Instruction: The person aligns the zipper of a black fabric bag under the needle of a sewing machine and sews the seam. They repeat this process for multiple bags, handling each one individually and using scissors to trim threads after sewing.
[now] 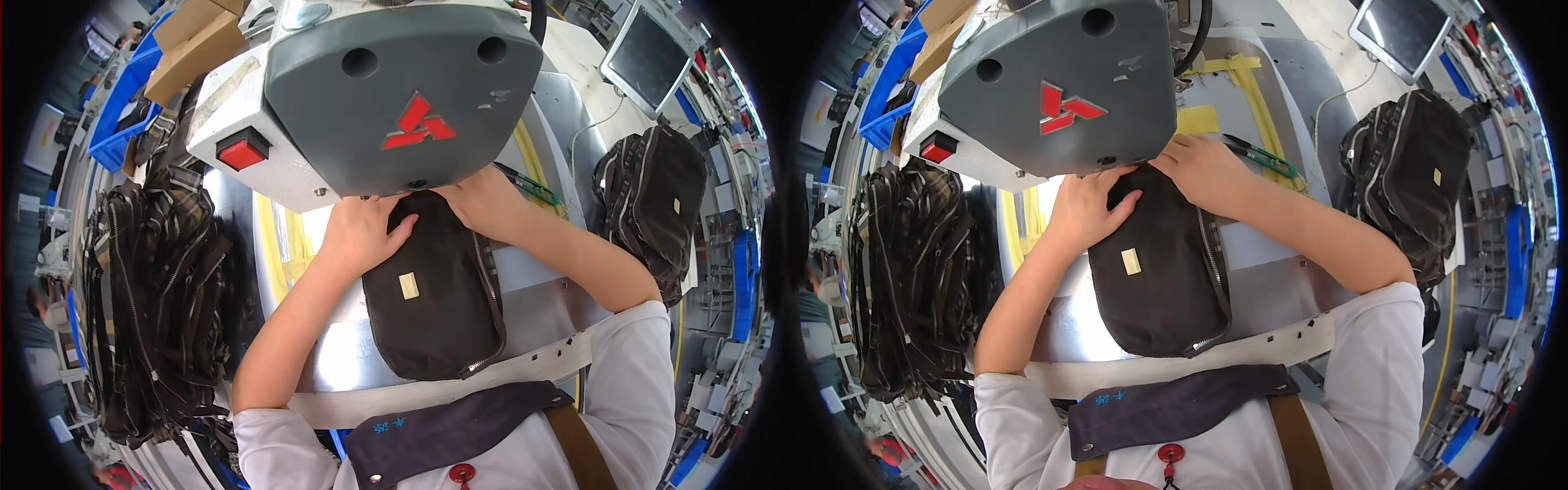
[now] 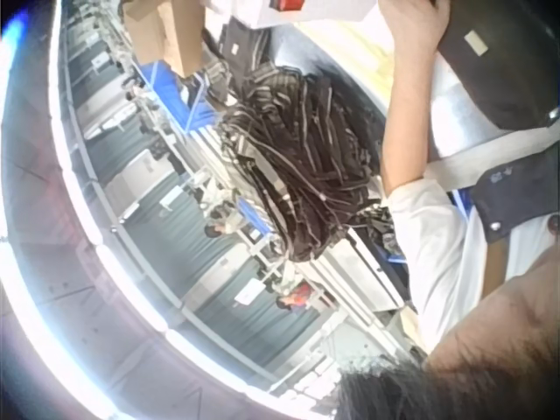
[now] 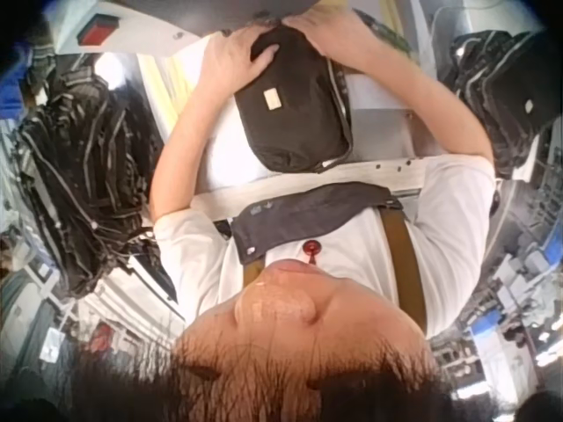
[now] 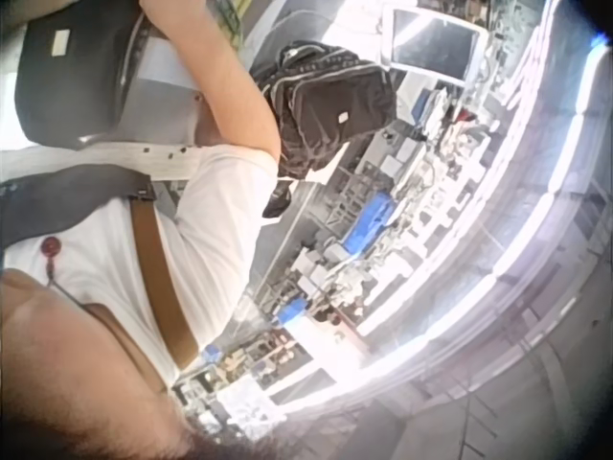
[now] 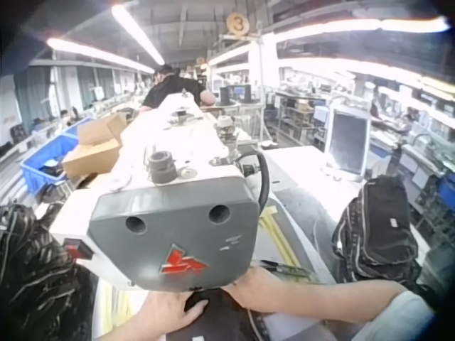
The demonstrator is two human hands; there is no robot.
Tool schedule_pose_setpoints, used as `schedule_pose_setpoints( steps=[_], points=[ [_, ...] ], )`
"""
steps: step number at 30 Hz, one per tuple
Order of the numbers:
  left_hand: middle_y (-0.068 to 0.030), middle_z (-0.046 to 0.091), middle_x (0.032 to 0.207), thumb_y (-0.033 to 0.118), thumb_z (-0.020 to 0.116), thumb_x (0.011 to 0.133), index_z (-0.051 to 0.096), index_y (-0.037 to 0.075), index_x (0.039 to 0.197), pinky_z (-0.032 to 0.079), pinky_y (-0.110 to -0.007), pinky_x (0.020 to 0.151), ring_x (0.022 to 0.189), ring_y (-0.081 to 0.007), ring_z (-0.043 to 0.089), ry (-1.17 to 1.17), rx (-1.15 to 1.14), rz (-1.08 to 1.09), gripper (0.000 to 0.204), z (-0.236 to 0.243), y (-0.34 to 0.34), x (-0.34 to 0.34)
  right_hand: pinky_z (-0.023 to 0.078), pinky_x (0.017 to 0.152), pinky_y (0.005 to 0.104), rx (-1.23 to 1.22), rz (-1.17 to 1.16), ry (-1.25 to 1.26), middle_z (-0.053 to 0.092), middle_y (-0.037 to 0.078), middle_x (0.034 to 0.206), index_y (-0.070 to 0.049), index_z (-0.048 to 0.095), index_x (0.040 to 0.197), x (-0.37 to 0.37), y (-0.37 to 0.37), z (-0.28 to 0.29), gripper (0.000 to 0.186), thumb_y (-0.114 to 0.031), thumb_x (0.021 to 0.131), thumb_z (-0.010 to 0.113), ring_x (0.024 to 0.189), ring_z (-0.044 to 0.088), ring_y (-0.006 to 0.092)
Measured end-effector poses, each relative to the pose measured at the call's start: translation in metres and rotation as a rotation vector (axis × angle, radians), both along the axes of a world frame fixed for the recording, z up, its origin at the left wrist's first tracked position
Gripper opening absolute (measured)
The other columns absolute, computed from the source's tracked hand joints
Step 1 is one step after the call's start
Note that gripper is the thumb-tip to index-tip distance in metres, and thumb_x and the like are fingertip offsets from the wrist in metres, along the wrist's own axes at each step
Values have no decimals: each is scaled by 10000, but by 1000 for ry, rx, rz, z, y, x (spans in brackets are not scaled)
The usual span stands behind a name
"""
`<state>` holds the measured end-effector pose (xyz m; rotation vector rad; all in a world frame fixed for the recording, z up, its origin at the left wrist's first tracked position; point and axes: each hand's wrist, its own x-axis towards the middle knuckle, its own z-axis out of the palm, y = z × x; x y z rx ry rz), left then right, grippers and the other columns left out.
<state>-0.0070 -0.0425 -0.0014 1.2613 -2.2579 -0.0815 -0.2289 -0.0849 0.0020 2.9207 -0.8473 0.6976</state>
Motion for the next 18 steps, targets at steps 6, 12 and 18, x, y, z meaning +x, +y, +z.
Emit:
schedule_pose_setpoints(
  steps=[6,12,18],
  points=[
    [-114,669,827,256,710,795,705,62,1045,487,-386,755,769,-298,628,25,57,-21,316,-2,3,-2,510,808,364,-18,34,-19,621,97,1000,-12,623,1081,-4,4,-5,308,-45,778,582,944,617,259],
    [-105,675,844,248,709,798,695,67,1063,473,-381,776,788,-293,625,43,28,-25,322,-4,4,-1,510,807,366,18,38,-17,623,100,996,-5,621,1078,-3,6,-2,308,-40,774,583,944,620,262],
    [-82,685,976,235,703,800,681,56,1043,459,-378,840,895,-274,618,51,-38,-23,303,-3,4,-2,510,842,370,40,16,-24,631,105,1058,0,618,1086,-1,7,-2,313,-35,777,583,987,621,266]
  ],
)
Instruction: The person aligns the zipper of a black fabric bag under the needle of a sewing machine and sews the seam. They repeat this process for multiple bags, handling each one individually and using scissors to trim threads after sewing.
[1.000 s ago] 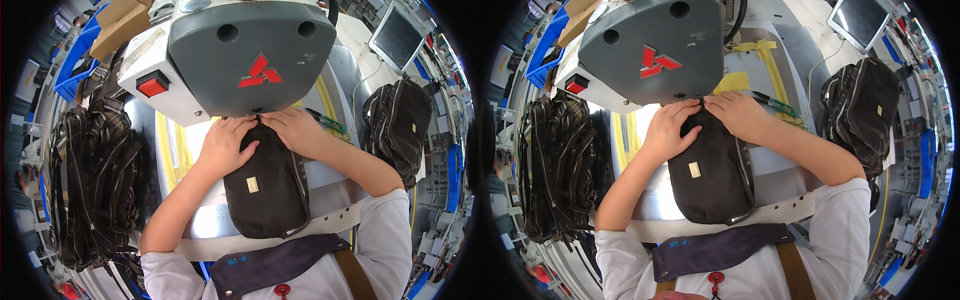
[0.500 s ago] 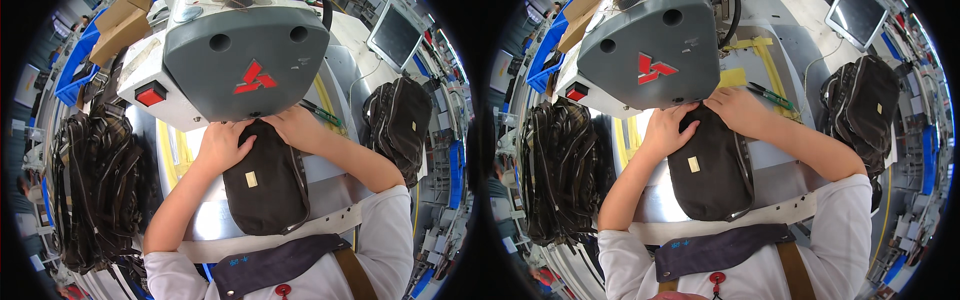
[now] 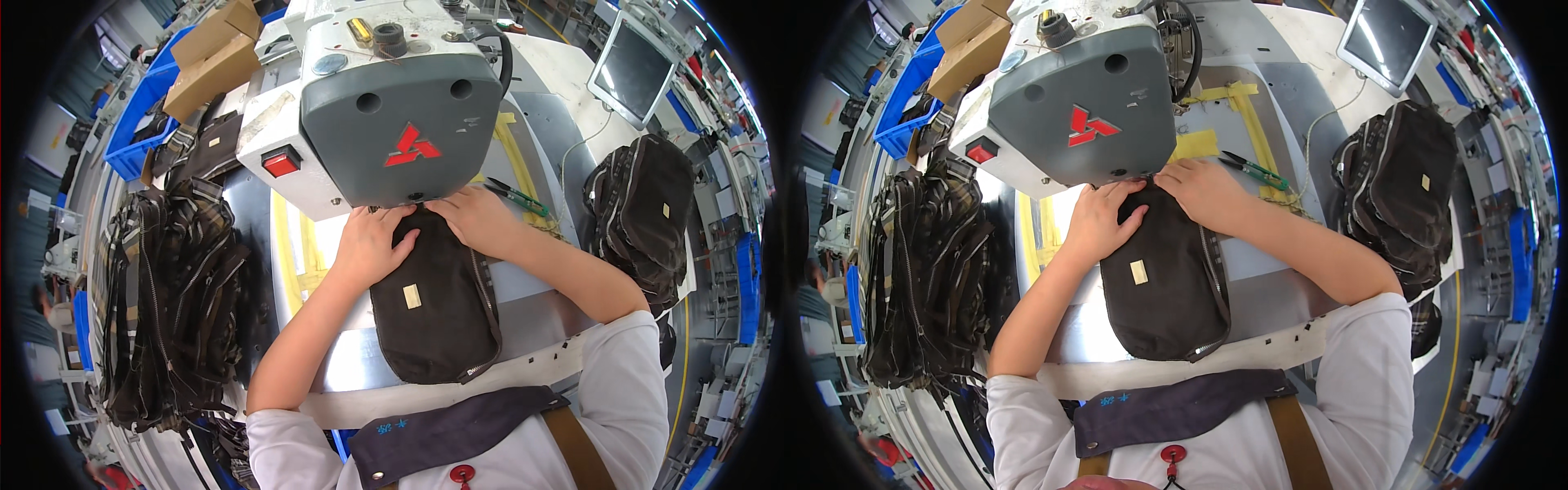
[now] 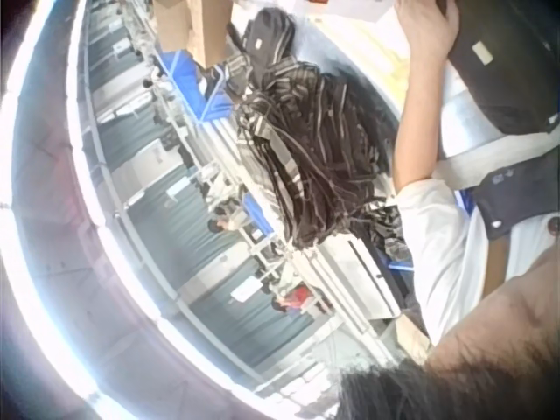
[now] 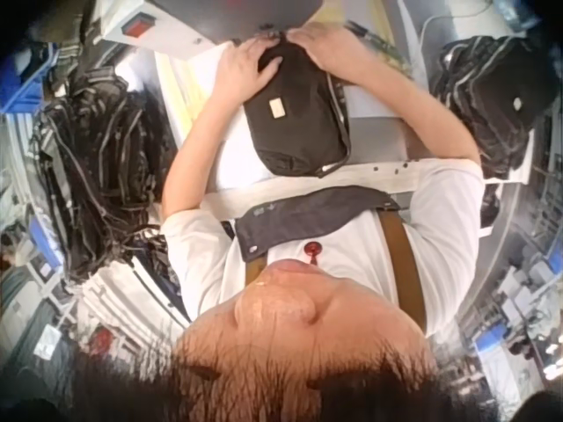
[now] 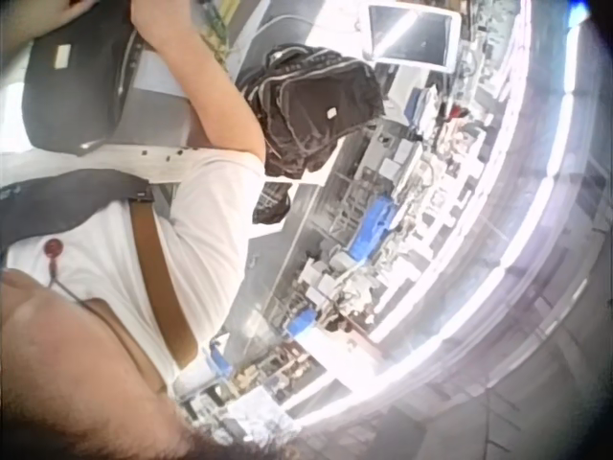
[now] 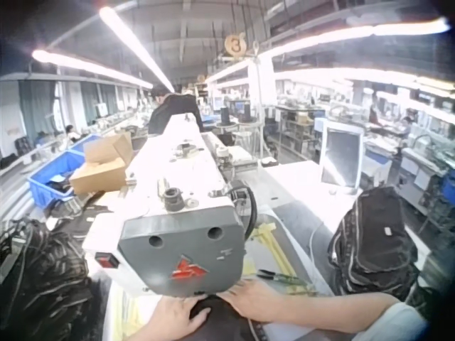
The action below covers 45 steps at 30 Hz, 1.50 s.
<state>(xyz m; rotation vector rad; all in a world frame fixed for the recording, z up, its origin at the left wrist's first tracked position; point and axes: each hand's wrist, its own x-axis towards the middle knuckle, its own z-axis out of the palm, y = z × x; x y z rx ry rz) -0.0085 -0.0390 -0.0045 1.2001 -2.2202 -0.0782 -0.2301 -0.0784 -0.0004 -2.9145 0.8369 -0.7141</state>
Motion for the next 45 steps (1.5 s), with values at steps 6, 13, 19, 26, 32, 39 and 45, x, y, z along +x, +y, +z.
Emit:
schedule_pose_setpoints(
  steps=[6,13,19,26,32,39,45],
  points=[
    [-64,662,1083,185,720,769,673,35,979,461,-375,862,990,-258,613,51,40,-33,262,2,9,-6,502,883,371,17,-27,10,609,78,1224,-38,625,1141,-7,10,-10,362,-12,781,610,1059,604,246],
    [-71,642,1135,129,736,745,646,34,998,458,-403,931,1084,-283,589,45,58,-41,285,3,15,-8,496,922,361,15,-23,39,601,93,1249,-22,621,1145,-8,17,-7,357,-33,789,599,1095,599,244],
    [-66,644,1137,134,736,746,648,39,1006,460,-398,924,1095,-272,585,44,65,-37,291,2,15,-7,497,921,369,1,-27,19,608,79,1240,-35,627,1146,-8,16,-9,375,-22,771,627,1079,608,244],
    [-59,656,1117,169,732,752,678,38,979,466,-381,876,1010,-248,617,16,44,-12,268,2,10,-7,508,910,350,3,-20,89,605,125,1243,8,611,1117,-6,12,-1,319,-61,811,553,1102,602,251],
    [-62,650,1141,162,729,757,668,48,1008,467,-383,874,1043,-257,612,21,30,-31,283,2,13,-6,511,888,357,-11,-28,29,616,89,1217,-18,618,1130,-7,15,-7,339,-39,793,591,1077,610,247],
    [-73,686,1049,170,729,766,684,52,1021,473,-375,849,972,-274,626,-21,106,36,284,2,4,-5,529,855,353,-22,-23,45,620,109,1159,8,611,1100,-5,4,-8,322,-63,790,563,1049,617,254],
    [-79,693,1019,178,726,777,695,59,1019,470,-373,820,928,-279,633,-31,93,43,271,3,1,-6,519,869,359,-12,-25,60,621,108,1131,7,606,1094,-5,3,-3,319,-40,782,565,1039,618,257]
  ],
)
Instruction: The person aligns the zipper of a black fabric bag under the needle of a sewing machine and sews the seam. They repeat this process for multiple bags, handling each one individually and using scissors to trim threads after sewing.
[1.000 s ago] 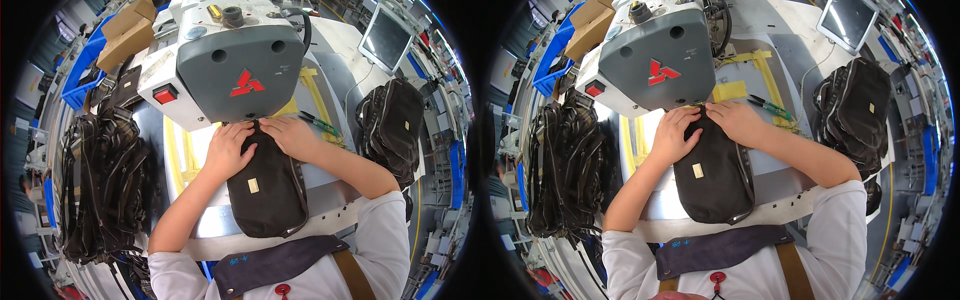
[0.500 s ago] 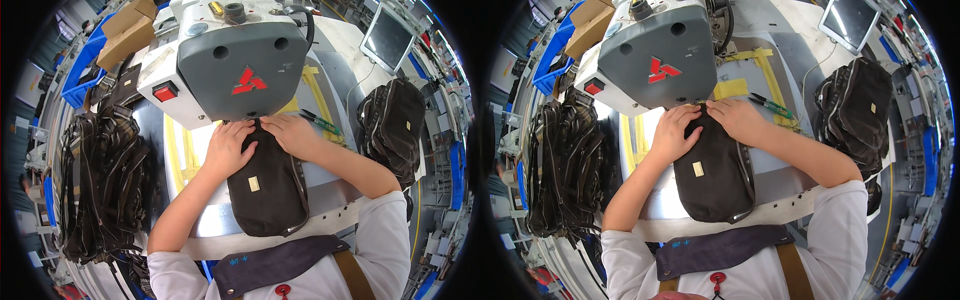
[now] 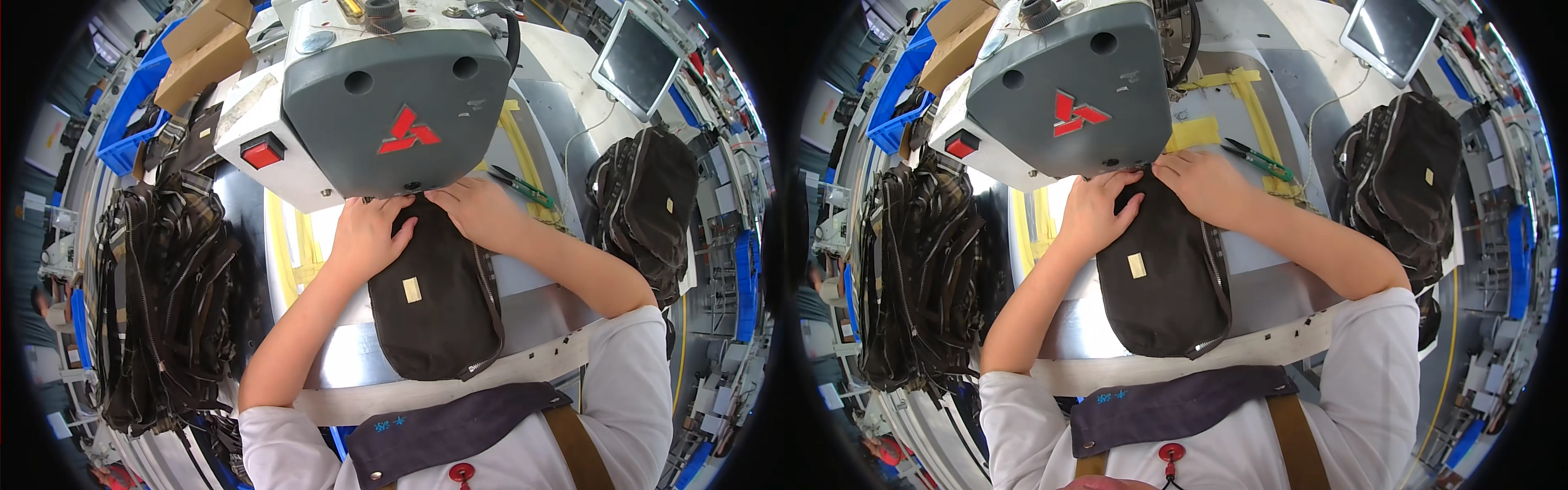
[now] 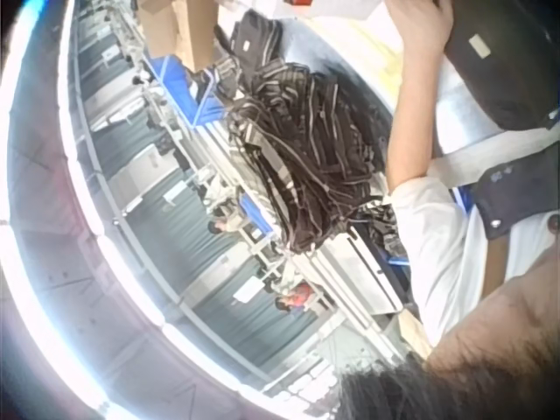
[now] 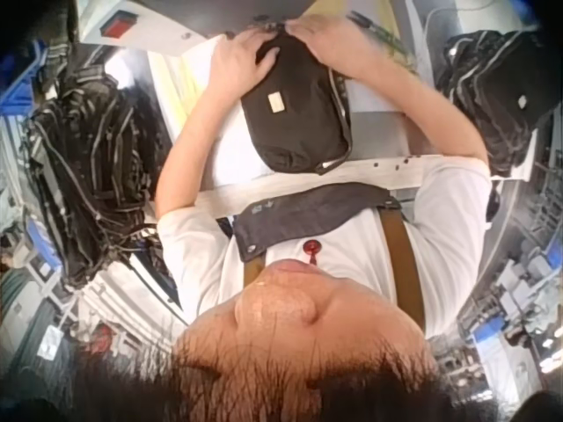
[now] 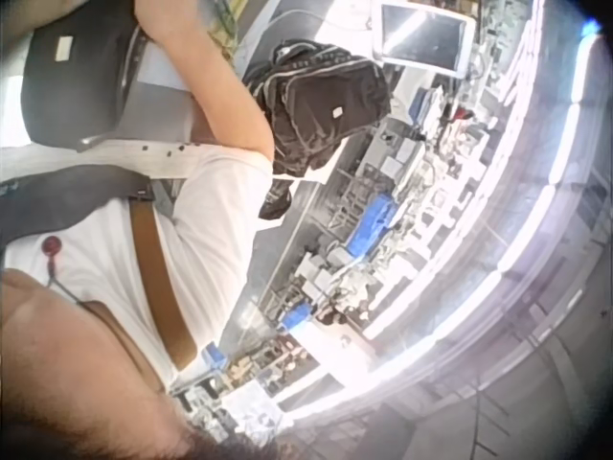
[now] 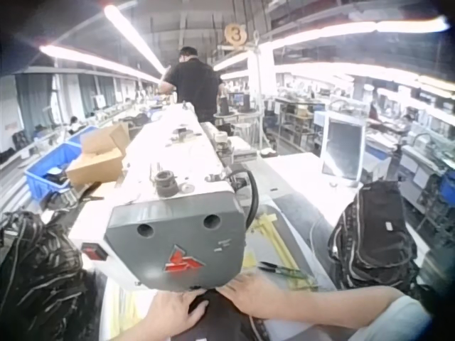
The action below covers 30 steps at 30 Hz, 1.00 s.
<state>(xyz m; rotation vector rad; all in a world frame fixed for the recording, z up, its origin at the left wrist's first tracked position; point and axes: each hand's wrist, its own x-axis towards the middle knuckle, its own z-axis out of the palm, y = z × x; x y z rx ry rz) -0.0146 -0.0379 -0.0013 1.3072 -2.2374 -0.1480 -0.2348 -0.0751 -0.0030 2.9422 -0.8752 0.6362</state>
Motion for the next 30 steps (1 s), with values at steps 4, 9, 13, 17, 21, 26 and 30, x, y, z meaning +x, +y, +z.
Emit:
schedule_pose_setpoints(
  steps=[4,9,13,17,21,26,30],
  points=[
    [-74,694,1024,179,719,785,695,62,1022,465,-373,827,936,-272,633,13,-31,-1,265,-3,0,2,513,881,365,13,-3,-38,623,113,1137,7,604,1097,1,-1,-1,318,-33,784,567,1046,618,260],
    [-66,694,1032,175,713,790,692,60,1026,460,-373,843,951,-265,631,24,-37,-7,263,-3,0,2,513,880,365,24,-5,-58,628,112,1133,7,605,1092,1,-1,-3,303,-33,794,570,1041,620,261],
    [-64,693,1043,163,710,792,690,56,1020,459,-374,854,954,-267,629,36,-24,-8,253,-4,2,2,516,870,360,10,-8,-66,628,105,1129,0,610,1088,2,1,-2,302,-35,789,587,1035,620,255],
    [-63,689,1065,155,709,797,688,53,1019,461,-373,857,947,-273,626,48,-53,-26,246,-4,2,2,525,806,347,-32,-40,-85,622,84,1081,-24,610,1079,3,5,-3,296,-48,784,612,977,617,237],
    [-83,681,1044,180,723,802,686,49,1023,480,-369,809,913,-282,625,98,-47,-18,259,-5,9,12,526,705,333,-40,-202,-168,594,63,977,-59,587,1029,17,20,0,256,-80,781,647,889,595,229],
    [-155,672,915,254,740,796,685,15,943,501,-399,744,833,-329,625,78,206,273,285,10,5,2,509,677,348,-54,-180,-222,556,71,901,-80,560,952,27,25,-13,210,-95,774,670,855,575,252],
    [-130,649,788,226,738,798,666,4,966,485,-347,710,746,-250,611,210,546,202,287,18,8,4,494,713,370,44,-90,-255,565,81,893,-72,570,921,20,39,-8,194,-79,760,678,840,574,280]
  ],
)
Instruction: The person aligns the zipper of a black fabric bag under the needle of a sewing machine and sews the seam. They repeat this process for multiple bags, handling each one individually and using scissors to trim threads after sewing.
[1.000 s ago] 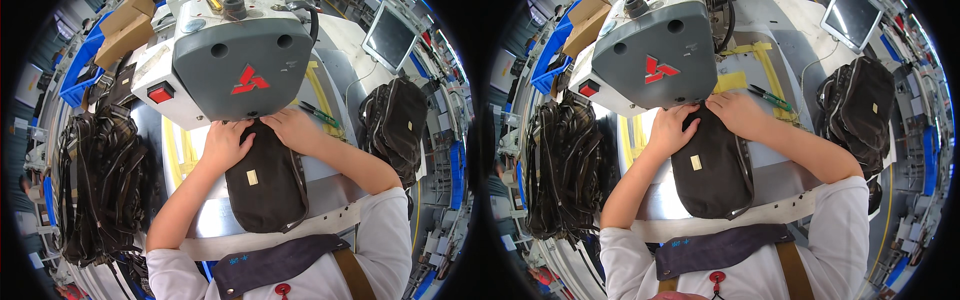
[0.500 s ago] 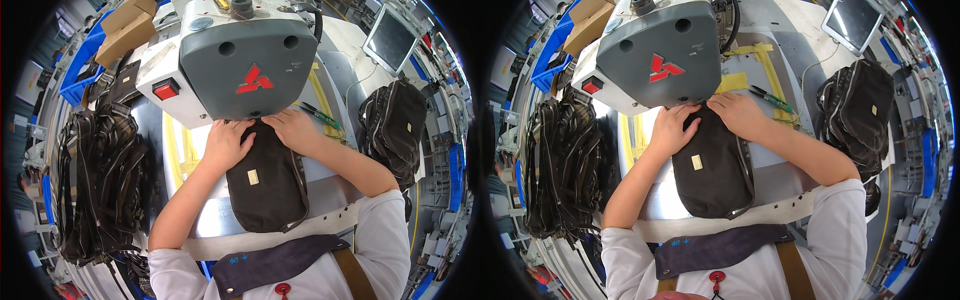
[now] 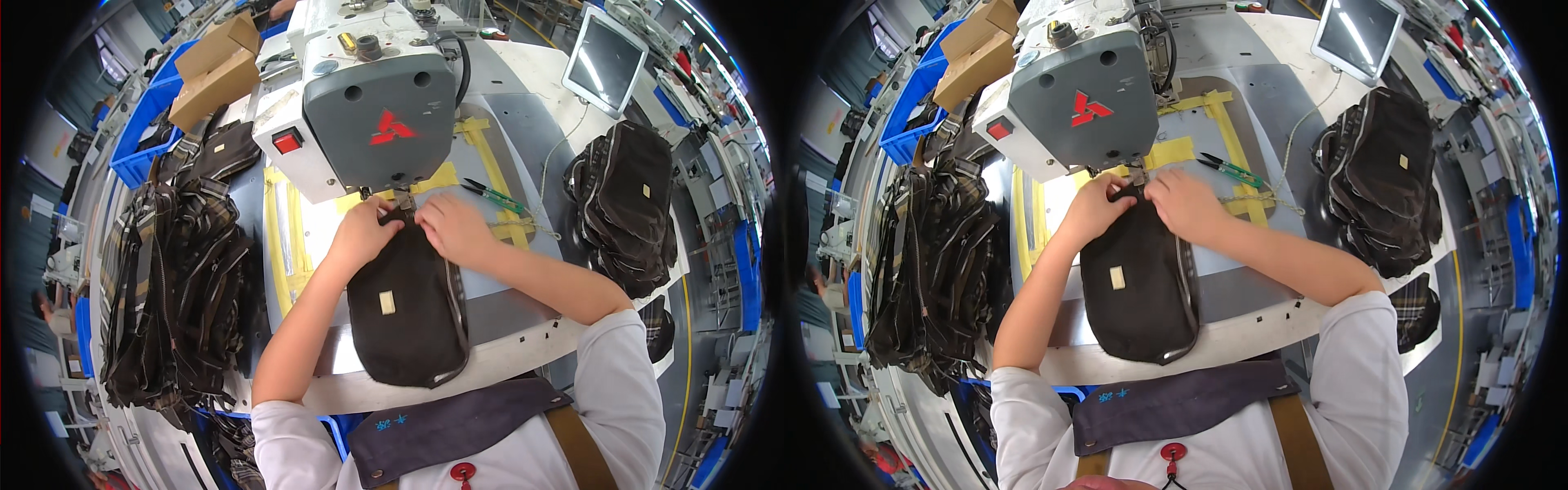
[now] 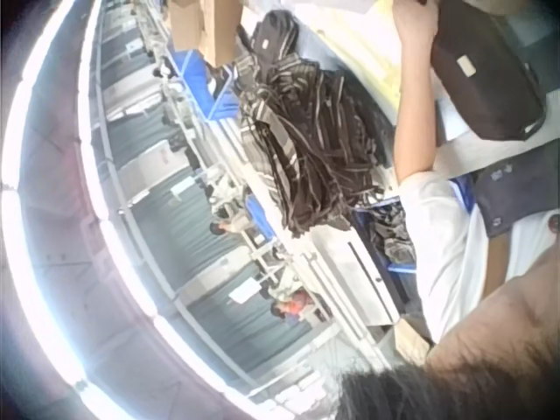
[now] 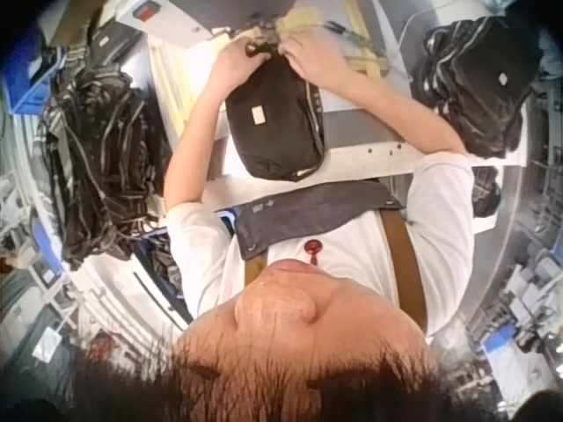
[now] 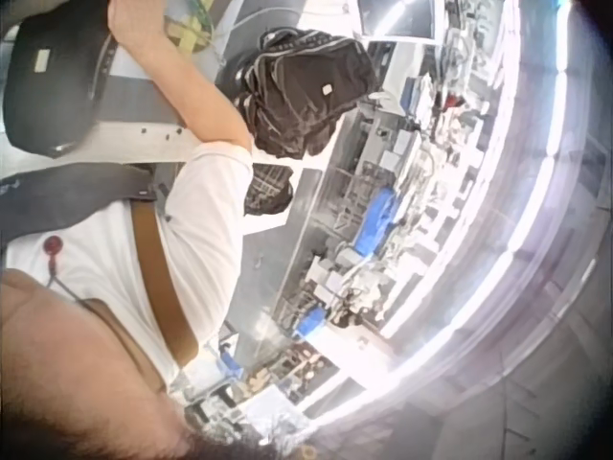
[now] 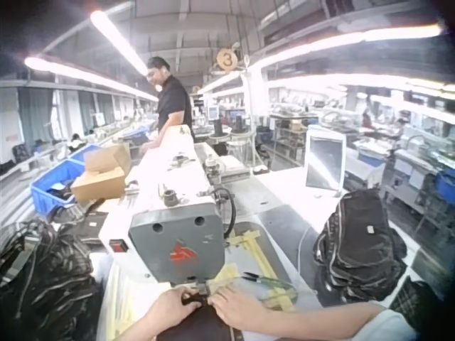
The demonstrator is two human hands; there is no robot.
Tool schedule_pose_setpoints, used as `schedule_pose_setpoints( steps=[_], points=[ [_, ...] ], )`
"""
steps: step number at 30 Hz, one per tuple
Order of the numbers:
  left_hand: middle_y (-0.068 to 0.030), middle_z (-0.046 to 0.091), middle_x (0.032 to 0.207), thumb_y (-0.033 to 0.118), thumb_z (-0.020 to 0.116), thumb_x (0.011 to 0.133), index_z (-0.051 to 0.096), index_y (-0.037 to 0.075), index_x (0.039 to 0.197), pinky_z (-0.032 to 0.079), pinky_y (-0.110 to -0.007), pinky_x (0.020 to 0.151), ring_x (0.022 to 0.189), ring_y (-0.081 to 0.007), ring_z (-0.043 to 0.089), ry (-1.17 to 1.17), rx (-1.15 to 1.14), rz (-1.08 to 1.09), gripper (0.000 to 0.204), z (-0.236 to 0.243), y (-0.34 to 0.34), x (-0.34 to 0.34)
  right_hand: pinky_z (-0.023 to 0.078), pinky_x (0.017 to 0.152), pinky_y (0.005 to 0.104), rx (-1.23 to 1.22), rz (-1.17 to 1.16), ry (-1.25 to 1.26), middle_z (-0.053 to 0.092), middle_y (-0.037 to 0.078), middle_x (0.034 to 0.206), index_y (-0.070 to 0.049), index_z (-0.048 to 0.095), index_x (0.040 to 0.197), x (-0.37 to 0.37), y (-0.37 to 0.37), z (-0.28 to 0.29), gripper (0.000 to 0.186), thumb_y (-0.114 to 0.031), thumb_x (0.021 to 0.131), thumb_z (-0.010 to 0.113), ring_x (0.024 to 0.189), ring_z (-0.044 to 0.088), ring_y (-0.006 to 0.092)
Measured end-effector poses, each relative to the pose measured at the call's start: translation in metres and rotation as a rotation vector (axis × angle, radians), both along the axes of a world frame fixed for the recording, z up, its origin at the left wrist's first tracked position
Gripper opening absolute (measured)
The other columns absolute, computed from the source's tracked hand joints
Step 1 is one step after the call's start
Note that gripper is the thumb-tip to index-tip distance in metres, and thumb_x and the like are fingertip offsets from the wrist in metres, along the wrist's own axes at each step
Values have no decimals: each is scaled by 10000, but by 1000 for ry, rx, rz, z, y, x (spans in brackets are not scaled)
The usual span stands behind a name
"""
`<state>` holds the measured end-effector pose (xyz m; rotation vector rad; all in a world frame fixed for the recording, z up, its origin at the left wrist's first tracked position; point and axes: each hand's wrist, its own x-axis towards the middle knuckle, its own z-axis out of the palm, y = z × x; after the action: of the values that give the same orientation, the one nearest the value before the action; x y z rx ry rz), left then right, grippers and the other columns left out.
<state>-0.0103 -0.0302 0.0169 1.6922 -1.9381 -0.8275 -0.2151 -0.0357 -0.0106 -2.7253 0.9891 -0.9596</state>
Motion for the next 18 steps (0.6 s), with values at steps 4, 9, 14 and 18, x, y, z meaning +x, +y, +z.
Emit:
schedule_pose_setpoints(
  steps=[4,9,14,18],
  points=[
    [-69,634,777,112,684,824,649,-3,977,469,-288,704,718,-133,559,172,115,-110,195,2,49,1,486,718,388,161,123,-43,586,89,900,-71,587,919,-13,54,8,175,-63,765,669,857,579,300],
    [-34,622,795,95,682,841,636,-12,989,461,-272,701,724,-102,533,259,159,-156,188,4,84,10,498,773,405,374,-27,61,592,101,1023,-54,597,1011,-25,67,28,218,-119,810,651,982,573,277],
    [-11,592,781,116,688,855,629,-13,993,446,-256,686,716,-89,490,244,169,-143,198,10,86,9,497,820,389,59,-363,206,585,102,1091,-39,582,1151,-92,-15,9,318,-138,849,599,1089,538,269],
    [-8,599,787,111,682,858,632,-13,993,446,-248,684,717,-82,492,264,159,-146,190,6,86,10,496,805,396,50,-396,368,577,100,1027,-48,590,1075,-94,-18,10,233,-156,869,577,1016,561,280]
  ],
)
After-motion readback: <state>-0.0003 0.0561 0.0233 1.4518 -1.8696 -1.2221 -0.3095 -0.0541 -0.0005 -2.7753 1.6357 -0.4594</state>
